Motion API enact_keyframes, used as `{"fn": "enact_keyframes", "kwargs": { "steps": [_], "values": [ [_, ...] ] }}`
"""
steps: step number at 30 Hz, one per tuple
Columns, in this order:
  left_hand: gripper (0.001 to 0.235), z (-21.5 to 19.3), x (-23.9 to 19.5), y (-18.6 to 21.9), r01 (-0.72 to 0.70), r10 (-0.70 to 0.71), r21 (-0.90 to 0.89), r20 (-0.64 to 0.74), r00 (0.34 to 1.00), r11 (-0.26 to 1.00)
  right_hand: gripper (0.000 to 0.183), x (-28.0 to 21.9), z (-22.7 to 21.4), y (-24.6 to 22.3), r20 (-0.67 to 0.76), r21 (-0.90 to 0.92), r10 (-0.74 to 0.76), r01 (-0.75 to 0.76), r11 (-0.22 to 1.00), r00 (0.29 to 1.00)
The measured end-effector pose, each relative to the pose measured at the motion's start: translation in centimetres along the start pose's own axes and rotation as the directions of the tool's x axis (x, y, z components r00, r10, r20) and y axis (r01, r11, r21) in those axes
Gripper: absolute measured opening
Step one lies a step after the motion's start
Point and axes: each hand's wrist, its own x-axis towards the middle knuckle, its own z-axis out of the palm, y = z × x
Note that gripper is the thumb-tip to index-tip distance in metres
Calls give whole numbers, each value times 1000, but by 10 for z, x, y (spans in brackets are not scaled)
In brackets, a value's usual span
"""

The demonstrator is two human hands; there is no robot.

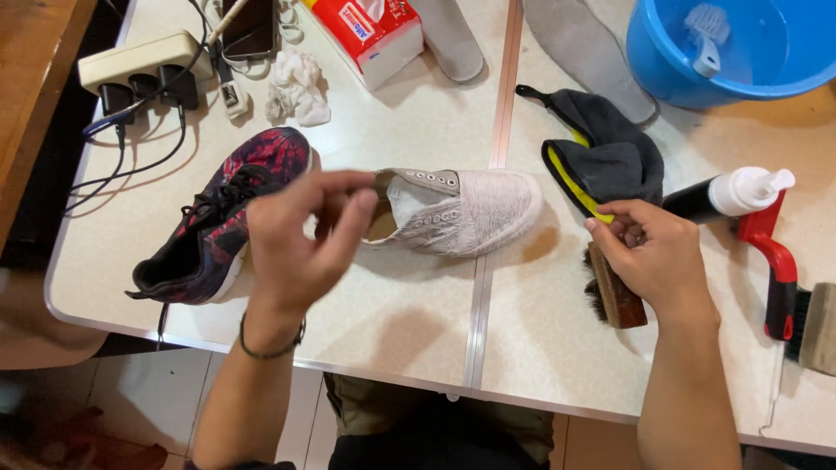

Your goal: The person places a white sock inside a white slip-on shoe to maintain its shape. They then use a wooden-handled brush to repeatedly brush the exterior of the shoe, focusing on the toe and side areas.

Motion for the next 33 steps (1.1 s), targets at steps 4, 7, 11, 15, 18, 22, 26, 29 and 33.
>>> {"fn": "enact_keyframes", "kwargs": {
  "steps": [4,7,11,15,18,22,26,29,33],
  "values": [
    [7,14,63,-39,20,-17,33,-85,996,999,17,2,-6,-2,73,-38,172,-169,985,982],
    [7,34,111,-74,77,-62,112,-126,990,991,10,1,-9,1,-6,-38,115,-116,993,993],
    [50,64,159,-132,332,-271,520,-193,943,787,12,-2,-12,4,-80,-110,43,-52,993,996],
    [111,107,179,-174,351,-246,829,-266,932,434,12,-3,-11,2,-118,-129,-12,-3,992,993],
    [33,115,195,-194,278,-271,810,-153,950,517,11,-4,-9,3,-110,-104,-4,-7,995,994],
    [34,95,184,-167,267,-296,619,-58,953,739,12,-6,-10,10,-131,-97,-49,37,995,990],
    [36,-18,167,-173,236,-240,45,106,965,971,12,-4,-12,8,-213,-73,-198,187,980,957],
    [37,-47,130,-117,195,-141,-368,169,976,909,18,-4,-16,-17,-190,141,-141,170,975,972],
    [41,-28,70,-8,144,30,-845,185,982,516,54,10,-21,-71,-135,529,-196,237,815,971]
  ]
}}
